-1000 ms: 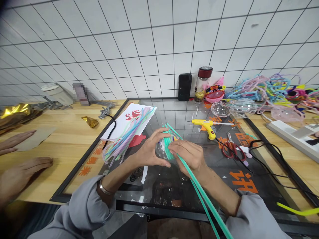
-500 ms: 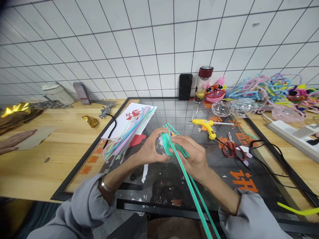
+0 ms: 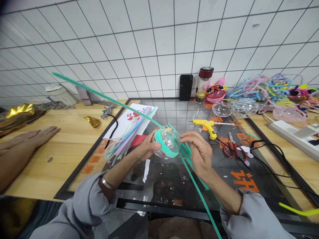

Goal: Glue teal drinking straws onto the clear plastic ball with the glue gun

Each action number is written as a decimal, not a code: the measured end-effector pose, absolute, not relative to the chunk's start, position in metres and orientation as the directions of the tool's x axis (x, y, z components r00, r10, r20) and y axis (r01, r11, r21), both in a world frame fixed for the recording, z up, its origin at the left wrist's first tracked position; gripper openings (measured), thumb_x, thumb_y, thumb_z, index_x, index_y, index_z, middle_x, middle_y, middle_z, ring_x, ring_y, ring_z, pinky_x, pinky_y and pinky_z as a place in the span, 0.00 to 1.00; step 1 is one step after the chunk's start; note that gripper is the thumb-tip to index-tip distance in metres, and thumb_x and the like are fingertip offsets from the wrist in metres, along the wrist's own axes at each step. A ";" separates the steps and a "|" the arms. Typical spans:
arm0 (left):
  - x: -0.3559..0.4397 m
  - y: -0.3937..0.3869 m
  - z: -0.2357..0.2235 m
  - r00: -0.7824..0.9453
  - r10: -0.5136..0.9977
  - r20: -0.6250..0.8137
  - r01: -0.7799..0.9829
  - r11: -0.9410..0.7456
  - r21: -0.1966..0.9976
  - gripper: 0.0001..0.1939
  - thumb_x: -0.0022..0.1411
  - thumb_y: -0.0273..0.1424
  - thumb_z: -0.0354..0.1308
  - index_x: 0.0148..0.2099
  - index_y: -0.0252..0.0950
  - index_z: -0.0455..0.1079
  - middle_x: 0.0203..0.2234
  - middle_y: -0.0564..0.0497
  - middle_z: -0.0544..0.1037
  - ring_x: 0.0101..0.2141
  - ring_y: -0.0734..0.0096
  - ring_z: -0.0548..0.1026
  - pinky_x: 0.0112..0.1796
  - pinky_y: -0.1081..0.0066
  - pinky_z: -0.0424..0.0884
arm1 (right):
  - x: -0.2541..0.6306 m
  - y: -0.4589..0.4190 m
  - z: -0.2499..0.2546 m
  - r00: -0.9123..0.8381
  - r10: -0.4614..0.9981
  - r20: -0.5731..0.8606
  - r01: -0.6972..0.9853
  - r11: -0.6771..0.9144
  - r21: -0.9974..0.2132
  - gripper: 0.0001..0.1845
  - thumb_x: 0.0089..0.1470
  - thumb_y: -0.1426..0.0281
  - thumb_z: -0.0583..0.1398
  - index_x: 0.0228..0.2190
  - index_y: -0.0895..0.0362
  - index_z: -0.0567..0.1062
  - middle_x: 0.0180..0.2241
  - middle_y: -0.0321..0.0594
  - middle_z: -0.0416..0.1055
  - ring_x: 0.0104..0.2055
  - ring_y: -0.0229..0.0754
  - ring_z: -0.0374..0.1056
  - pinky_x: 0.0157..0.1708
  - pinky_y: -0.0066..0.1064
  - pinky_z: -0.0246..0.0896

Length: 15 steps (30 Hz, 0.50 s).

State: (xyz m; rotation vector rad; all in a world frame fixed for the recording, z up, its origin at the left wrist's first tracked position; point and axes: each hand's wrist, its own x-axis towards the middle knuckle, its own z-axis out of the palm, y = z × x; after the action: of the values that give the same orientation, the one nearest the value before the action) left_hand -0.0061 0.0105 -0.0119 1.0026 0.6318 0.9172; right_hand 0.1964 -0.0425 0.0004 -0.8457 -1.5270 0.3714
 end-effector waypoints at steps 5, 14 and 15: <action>-0.009 0.012 -0.009 0.515 0.856 -0.049 -0.412 0.297 0.862 0.45 0.38 0.41 0.75 0.58 0.37 0.66 0.47 0.42 0.78 0.44 0.56 0.77 0.39 0.68 0.71 | 0.194 -0.038 -0.007 0.122 0.750 0.650 0.256 0.609 -0.751 0.14 0.63 0.73 0.53 0.36 0.52 0.78 0.33 0.36 0.76 0.38 0.39 0.72 0.38 0.32 0.67; -0.006 0.013 -0.010 0.550 0.834 -0.047 -0.404 0.314 0.859 0.41 0.43 0.47 0.73 0.58 0.37 0.67 0.45 0.42 0.80 0.42 0.56 0.79 0.37 0.68 0.73 | 0.193 -0.047 -0.006 -0.302 0.327 0.896 0.636 0.769 -0.067 0.21 0.53 0.80 0.58 0.47 0.52 0.77 0.42 0.44 0.72 0.44 0.45 0.70 0.44 0.41 0.66; -0.006 0.014 -0.010 0.553 0.832 -0.045 -0.401 0.314 0.861 0.41 0.44 0.48 0.72 0.58 0.37 0.68 0.45 0.42 0.80 0.43 0.55 0.79 0.37 0.68 0.73 | 0.192 -0.047 -0.006 -0.346 0.299 0.889 0.636 0.772 -0.012 0.20 0.53 0.80 0.57 0.46 0.53 0.78 0.42 0.45 0.72 0.44 0.45 0.70 0.44 0.41 0.65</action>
State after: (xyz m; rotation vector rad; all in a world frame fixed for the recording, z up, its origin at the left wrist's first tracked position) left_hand -0.0060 0.0138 -0.0103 0.9281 0.5455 0.8676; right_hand 0.1924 -0.0474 -0.0057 -0.7068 -1.9472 -0.4148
